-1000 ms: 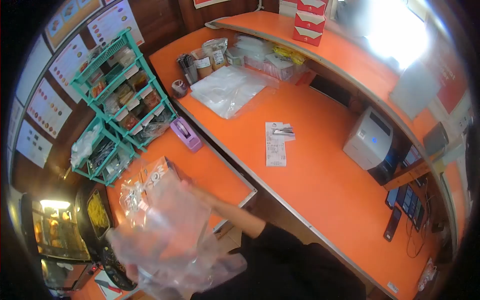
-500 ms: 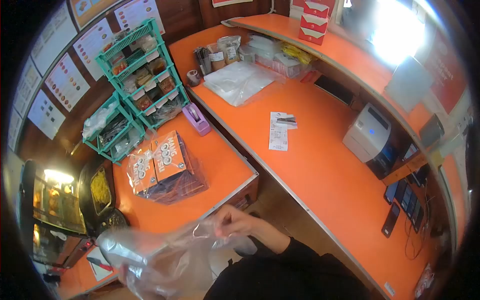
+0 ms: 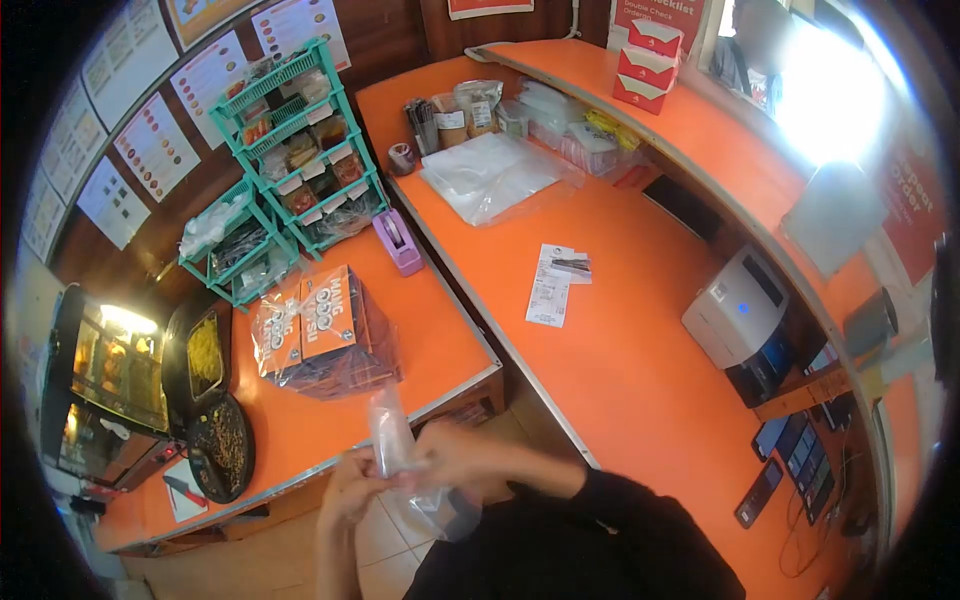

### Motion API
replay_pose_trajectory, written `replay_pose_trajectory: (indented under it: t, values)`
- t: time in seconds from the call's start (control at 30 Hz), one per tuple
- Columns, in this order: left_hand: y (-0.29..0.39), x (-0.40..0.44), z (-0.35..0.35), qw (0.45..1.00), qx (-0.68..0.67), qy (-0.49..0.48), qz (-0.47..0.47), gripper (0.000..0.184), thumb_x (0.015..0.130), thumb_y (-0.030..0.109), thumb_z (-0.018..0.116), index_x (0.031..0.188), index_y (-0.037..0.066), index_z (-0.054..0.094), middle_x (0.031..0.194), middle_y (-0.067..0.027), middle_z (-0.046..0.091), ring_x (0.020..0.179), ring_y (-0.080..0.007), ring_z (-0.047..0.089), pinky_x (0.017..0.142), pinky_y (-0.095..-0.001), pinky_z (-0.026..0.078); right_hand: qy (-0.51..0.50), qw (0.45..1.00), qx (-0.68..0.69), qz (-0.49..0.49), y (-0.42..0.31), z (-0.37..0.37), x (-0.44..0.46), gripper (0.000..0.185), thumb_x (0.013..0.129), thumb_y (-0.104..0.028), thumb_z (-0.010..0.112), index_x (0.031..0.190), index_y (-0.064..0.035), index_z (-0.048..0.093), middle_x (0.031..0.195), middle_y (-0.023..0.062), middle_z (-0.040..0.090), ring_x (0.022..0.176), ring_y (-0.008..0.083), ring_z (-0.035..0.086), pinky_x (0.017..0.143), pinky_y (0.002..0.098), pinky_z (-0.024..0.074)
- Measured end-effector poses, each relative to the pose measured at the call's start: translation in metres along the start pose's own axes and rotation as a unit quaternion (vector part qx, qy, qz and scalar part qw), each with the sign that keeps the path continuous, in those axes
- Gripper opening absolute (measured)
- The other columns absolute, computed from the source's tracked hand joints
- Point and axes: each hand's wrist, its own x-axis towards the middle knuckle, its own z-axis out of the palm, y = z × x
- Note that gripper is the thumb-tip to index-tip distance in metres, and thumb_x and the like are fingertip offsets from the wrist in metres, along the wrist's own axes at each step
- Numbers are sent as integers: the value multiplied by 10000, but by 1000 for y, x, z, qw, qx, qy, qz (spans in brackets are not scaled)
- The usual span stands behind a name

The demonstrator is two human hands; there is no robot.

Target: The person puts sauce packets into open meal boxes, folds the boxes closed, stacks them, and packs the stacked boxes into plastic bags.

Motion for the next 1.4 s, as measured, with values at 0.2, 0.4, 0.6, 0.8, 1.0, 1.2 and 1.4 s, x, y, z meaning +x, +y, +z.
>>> replay_pose_trajectory:
  t: [0.2, 0.4, 0.6, 0.8, 1.0, 1.2, 1.4]
  values:
    - [33, -12, -6, 913, 184, 332, 152, 380, 823, 40, 666, 1178, 25, 531, 793, -53, 570, 672, -99, 542, 595, -282, 466, 387, 890, -161, 182, 43, -104, -55, 158, 714, -93, 689, 696, -44, 539, 591, 103, 548, 613, 255, 586, 577, 379, 433]
    - [14, 15, 87, 916, 229, 262, 202, 340, 878, 104, 628, 1203, 53, 542, 1007, -135, 630, 939, -202, 630, 765, -321, 523, 370, 926, 64, 37, 90, -1, -1, 142, 737, -23, 655, 805, -47, 532, 658, 90, 526, 665, 199, 565, 600, 360, 467]
    - [-40, -43, -43, 791, 394, 452, 121, 228, 868, 75, 632, 1086, 59, 566, 785, -120, 614, 624, -149, 572, 549, -258, 432, 522, 849, -81, 24, 89, -126, -59, 575, 735, -227, 803, 539, -76, 283, 530, -20, 269, 546, 87, 289, 457, 325, 265]
    - [-50, -51, 2, 819, 280, 474, 163, 403, 833, 108, 706, 1188, 64, 520, 824, -126, 603, 701, -237, 596, 625, -349, 465, 533, 841, -96, 0, 70, -132, -39, 611, 753, -386, 805, 543, -71, 325, 521, 17, 279, 516, 145, 283, 444, 339, 256]
    - [-61, -21, 71, 733, 373, 427, 376, 679, 669, 147, 834, 1243, 42, 486, 1316, -267, 425, 1170, -418, 478, 985, -462, 418, 306, 885, -321, -137, -3, -61, 14, 295, 680, -212, 751, 709, -75, 492, 538, 135, 519, 481, 287, 558, 444, 422, 399]
    - [-99, -13, 0, 856, 191, 443, 187, 310, 750, 90, 630, 1050, 13, 637, 1074, -226, 583, 961, -402, 602, 723, -457, 520, 283, 812, -496, -122, 7, -82, 30, 271, 667, -56, 633, 922, -66, 540, 756, 154, 626, 640, 328, 638, 524, 433, 476]
    - [-119, -35, -16, 771, 321, 550, -3, 333, 821, 211, 614, 1097, 33, 670, 833, -208, 592, 773, -423, 624, 627, -504, 497, 268, 954, -87, -100, 61, -49, 50, 229, 754, -63, 590, 975, -26, 544, 761, 125, 568, 720, 306, 604, 593, 414, 470]
